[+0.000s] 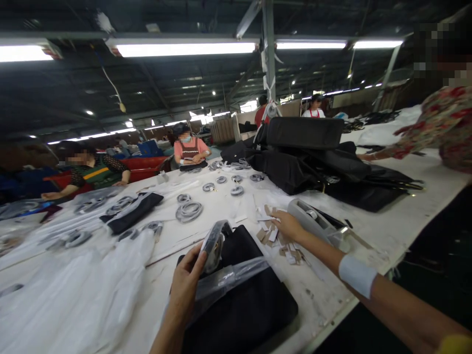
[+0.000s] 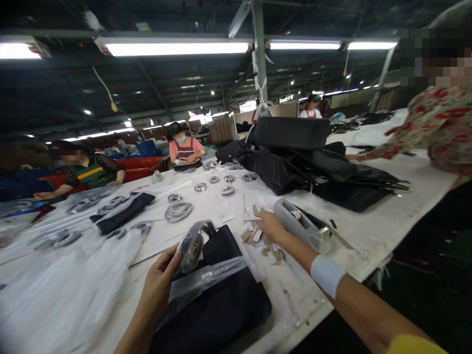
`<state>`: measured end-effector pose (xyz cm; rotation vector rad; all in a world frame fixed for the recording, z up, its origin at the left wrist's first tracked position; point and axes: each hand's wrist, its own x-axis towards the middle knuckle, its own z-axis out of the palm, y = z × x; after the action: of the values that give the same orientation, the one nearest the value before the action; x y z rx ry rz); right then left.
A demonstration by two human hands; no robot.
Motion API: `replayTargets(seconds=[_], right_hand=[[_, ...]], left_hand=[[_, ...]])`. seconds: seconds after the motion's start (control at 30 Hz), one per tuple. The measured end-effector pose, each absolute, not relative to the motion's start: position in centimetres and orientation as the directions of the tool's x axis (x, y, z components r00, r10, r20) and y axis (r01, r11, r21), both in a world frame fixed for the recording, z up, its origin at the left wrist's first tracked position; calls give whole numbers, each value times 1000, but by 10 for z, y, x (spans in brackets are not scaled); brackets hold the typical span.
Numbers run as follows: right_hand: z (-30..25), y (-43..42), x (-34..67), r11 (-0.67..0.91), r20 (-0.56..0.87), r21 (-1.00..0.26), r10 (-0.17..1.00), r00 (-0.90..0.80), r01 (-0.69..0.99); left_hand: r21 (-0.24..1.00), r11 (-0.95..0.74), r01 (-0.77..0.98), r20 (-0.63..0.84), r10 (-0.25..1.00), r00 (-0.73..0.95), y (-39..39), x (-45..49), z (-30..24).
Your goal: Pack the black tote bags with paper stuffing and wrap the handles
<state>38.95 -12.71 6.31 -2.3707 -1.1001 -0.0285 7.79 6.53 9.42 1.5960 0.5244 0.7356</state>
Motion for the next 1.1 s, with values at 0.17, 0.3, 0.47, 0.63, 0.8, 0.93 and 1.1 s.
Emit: replayTargets(seconds=[0.17, 0.3, 0.47, 0.63, 0.8, 0.93, 1.1], right_hand=[[44, -104, 419, -653, 120, -226, 718, 686, 723], [42, -96, 419, -656, 118, -170, 728, 676, 736], [69, -99, 402, -569, 269, -287, 724, 635, 771], [102, -104, 333, -315, 326, -592, 748, 578, 742], [112, -111, 261, -49, 117, -937, 889, 443, 346], [110, -98, 240, -52, 104, -949, 880, 463, 311], [108, -73, 223, 35, 162, -965, 859, 486, 261]], left_hand=[[993, -80, -92, 121, 709, 695, 60, 82, 89], [988, -86, -125, 150, 694, 705, 58, 81, 92], [985, -65, -160, 159, 706, 691, 58, 81, 95], [963, 110, -247, 95, 720, 688, 64, 84, 101], [937, 170, -304, 93, 720, 688, 68, 87, 112], [958, 74, -277, 148, 699, 699, 57, 83, 121], [964, -147, -222, 264, 645, 718, 42, 74, 123]])
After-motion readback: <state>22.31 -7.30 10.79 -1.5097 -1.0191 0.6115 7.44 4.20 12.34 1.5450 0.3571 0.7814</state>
